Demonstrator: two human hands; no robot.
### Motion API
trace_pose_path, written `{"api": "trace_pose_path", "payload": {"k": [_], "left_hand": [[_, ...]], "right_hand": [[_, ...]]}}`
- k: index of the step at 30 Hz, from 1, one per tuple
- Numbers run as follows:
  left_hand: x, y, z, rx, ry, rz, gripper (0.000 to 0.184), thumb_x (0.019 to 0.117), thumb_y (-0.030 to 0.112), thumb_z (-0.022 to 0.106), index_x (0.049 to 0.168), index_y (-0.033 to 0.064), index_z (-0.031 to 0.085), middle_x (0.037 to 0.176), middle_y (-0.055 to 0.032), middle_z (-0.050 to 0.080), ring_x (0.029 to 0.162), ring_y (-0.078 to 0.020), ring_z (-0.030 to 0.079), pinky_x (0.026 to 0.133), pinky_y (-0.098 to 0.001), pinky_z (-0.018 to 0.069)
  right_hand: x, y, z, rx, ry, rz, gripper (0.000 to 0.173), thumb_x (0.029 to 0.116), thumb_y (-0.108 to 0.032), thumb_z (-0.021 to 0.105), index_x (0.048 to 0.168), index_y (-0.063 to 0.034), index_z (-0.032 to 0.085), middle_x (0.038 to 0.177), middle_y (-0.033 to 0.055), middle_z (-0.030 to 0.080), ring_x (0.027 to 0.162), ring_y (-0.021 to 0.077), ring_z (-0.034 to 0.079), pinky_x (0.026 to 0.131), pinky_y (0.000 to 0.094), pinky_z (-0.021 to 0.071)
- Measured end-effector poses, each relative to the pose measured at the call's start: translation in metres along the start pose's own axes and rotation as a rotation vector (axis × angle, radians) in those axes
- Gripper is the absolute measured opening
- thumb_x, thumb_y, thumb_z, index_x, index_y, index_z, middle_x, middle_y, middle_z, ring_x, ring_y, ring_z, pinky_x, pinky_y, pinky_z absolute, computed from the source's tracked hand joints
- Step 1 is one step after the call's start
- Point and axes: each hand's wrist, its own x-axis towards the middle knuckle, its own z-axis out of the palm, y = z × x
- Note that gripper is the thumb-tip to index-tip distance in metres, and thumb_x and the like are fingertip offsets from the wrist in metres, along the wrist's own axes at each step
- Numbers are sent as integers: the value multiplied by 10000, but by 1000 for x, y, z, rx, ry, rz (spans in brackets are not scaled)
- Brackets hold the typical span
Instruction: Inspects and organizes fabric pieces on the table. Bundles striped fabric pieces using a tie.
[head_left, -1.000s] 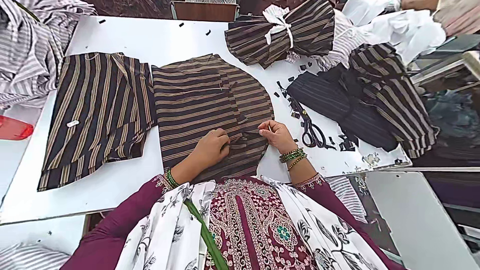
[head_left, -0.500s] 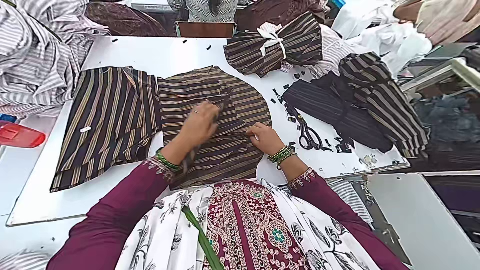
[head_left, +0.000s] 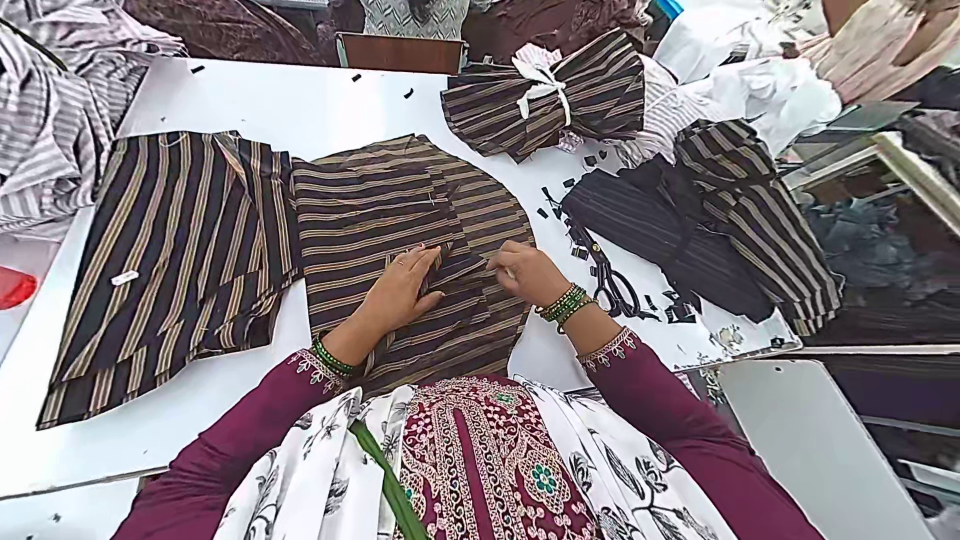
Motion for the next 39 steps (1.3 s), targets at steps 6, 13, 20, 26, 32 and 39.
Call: {"api": "trace_pose_path", "payload": {"k": [6,13,20,26,32,39], "left_hand": [[-2,0,-3,-88,54,-49,798,986,463,595,1544,-53,352,1560,-229,445,1467,-363,414,1211,-512,304],[-4,-1,2,82,-22,61,628,1044,411,468,1544,33,436,1637,-191,350,1531,-380,303,1206,-612,257],[-1,5,-6,135,-224,59,561,1071,465,368,1518,162,521,1656,-118,344,1560,-372,227,1227,-630,144],[-1,10,-9,168,-303,22,637,1064,515,376,1568,131,434,1685,-107,280,1580,-333,172,1227,-636,97],[27,32,-18,226,-469,16,817,1027,603,444,1587,19,335,1707,-152,186,1594,-327,89,1249,-593,53],[17,12,12,67,-76,135,1014,982,705,372,1568,-112,245,1634,-284,290,1512,-378,346,1213,-526,293]], "right_hand": [[10,-3,18,-179,150,-194,124,905,-11,641,913,33,757,930,215,714,795,384,719,640,524,574],[13,24,38,-241,315,-344,134,885,22,642,821,12,760,899,206,720,731,365,709,607,481,579],[6,-22,14,-94,203,37,236,906,15,632,1084,-25,781,1074,226,682,834,368,705,680,518,585],[16,-23,33,-95,84,4,176,950,-57,611,962,12,772,1039,233,678,835,372,706,691,510,582],[-1,-11,21,34,205,141,171,906,-9,623,999,17,764,986,210,672,873,354,677,748,518,561],[1,7,29,-132,278,4,140,894,-41,650,929,28,766,960,220,693,800,377,706,660,518,578]]}}
